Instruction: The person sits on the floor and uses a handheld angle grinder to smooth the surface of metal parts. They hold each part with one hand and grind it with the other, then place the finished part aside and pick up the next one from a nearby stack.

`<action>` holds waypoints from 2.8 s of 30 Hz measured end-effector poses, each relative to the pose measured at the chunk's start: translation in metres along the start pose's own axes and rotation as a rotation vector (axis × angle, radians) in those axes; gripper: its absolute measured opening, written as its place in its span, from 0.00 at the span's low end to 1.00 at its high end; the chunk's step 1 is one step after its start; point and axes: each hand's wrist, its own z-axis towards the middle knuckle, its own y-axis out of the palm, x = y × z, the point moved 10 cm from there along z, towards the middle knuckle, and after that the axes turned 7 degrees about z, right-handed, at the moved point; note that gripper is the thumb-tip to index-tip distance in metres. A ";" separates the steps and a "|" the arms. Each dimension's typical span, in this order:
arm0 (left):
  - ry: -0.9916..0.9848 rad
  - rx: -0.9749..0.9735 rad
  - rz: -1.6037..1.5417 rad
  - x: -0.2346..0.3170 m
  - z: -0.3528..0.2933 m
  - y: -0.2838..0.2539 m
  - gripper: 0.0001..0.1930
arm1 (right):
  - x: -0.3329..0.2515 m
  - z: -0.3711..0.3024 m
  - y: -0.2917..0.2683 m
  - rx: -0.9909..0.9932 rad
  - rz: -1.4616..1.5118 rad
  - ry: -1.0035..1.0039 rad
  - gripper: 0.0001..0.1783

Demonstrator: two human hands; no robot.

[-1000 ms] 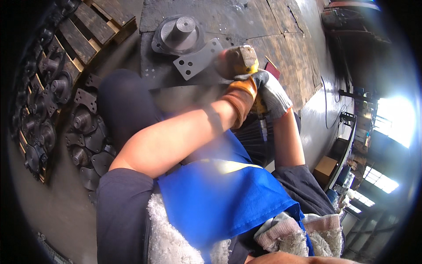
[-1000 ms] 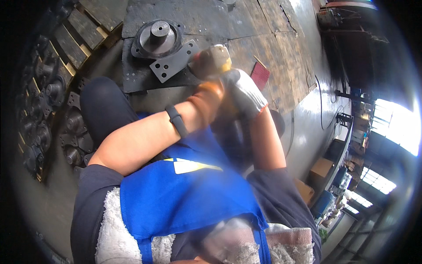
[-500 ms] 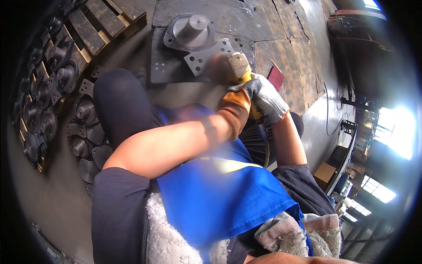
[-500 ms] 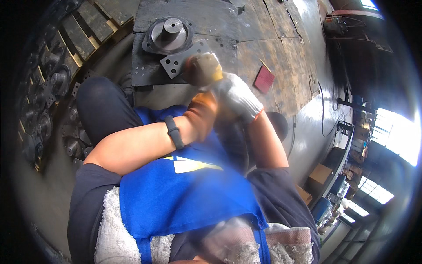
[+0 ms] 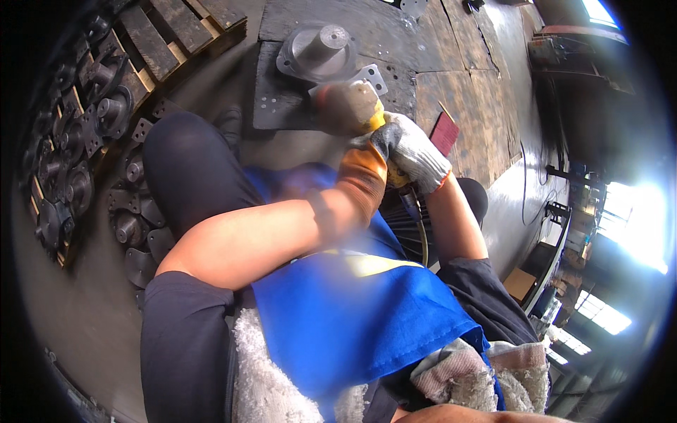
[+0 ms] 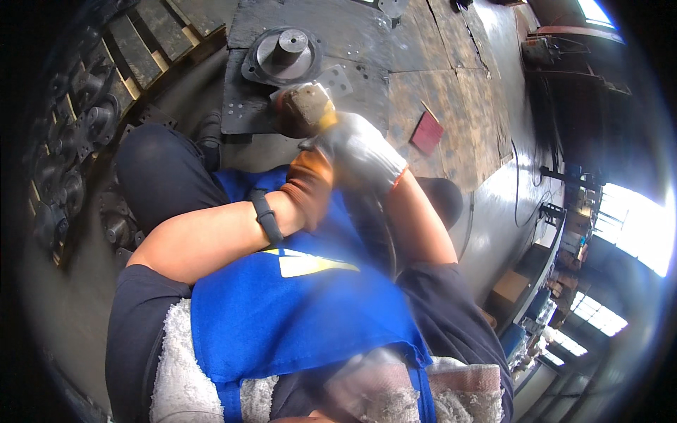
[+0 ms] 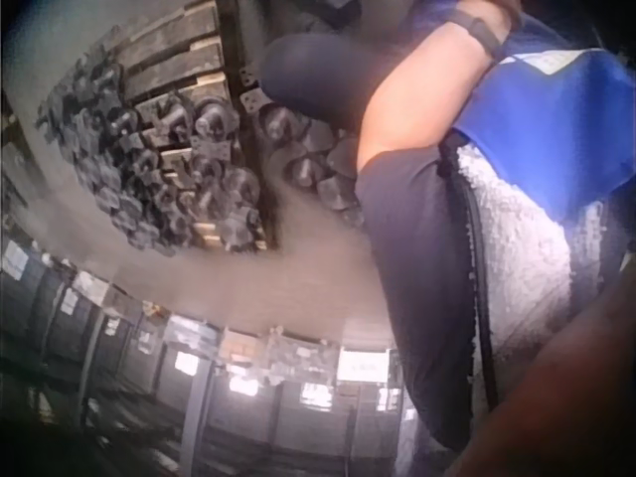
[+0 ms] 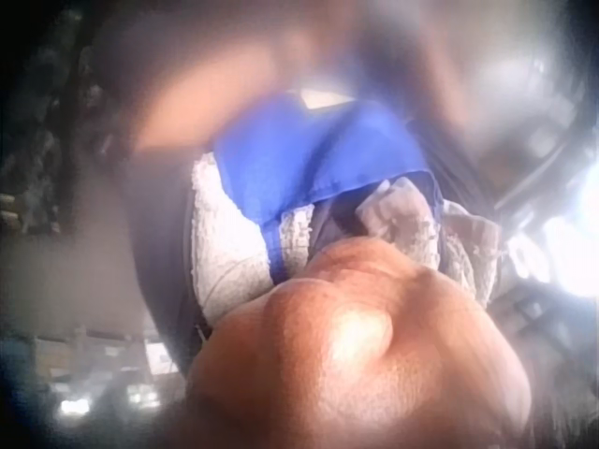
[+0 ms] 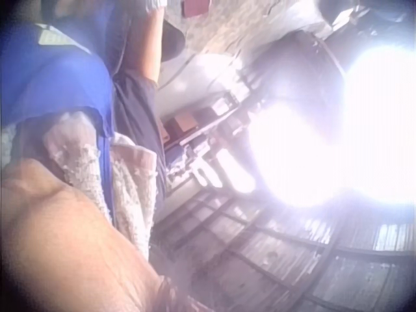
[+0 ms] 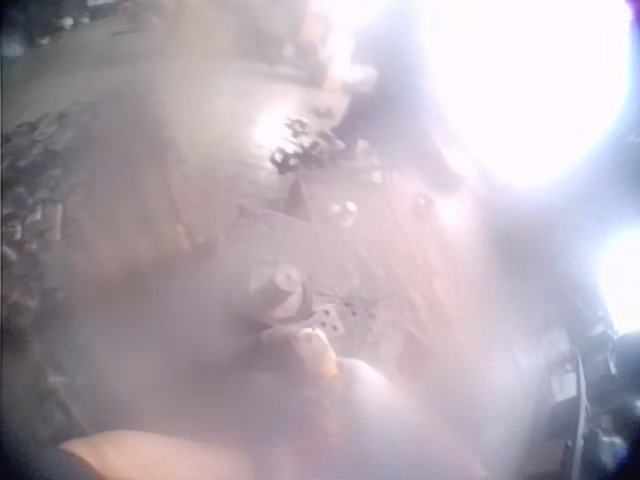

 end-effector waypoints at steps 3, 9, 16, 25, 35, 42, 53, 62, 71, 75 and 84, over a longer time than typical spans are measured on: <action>0.178 0.344 0.168 0.012 -0.022 -0.042 0.07 | 0.003 -0.002 0.002 0.040 0.005 0.117 0.20; 0.065 0.188 0.143 0.001 -0.009 0.008 0.09 | 0.005 -0.002 0.007 0.068 -0.094 0.163 0.19; -0.012 -0.282 0.130 -0.008 -0.004 0.005 0.12 | 0.019 -0.009 0.010 0.103 0.054 0.221 0.19; 0.047 -0.018 0.070 0.000 0.026 0.075 0.12 | -0.012 -0.009 -0.003 0.084 -0.152 -0.084 0.16; 0.126 -0.049 0.192 -0.016 0.025 0.069 0.08 | -0.010 -0.001 -0.001 0.106 0.379 0.099 0.18; 0.030 -0.175 0.201 0.006 0.035 0.020 0.09 | -0.015 -0.005 -0.018 0.072 -0.217 -0.402 0.17; 0.161 -0.016 0.242 0.017 0.021 0.075 0.12 | 0.005 -0.010 -0.013 0.143 -0.032 -0.036 0.16; 0.251 -0.081 -0.164 0.028 -0.015 0.046 0.12 | 0.026 -0.048 -0.012 0.278 0.135 0.165 0.16; 0.325 -0.250 -0.260 0.052 -0.042 0.052 0.11 | 0.016 -0.095 0.000 0.309 0.191 0.298 0.19; 0.275 -0.203 -0.267 0.045 -0.031 0.040 0.11 | 0.003 -0.084 -0.004 0.343 0.171 0.256 0.17; 0.200 -0.154 -0.257 0.036 -0.009 0.026 0.10 | -0.026 -0.051 -0.007 0.261 0.379 0.250 0.19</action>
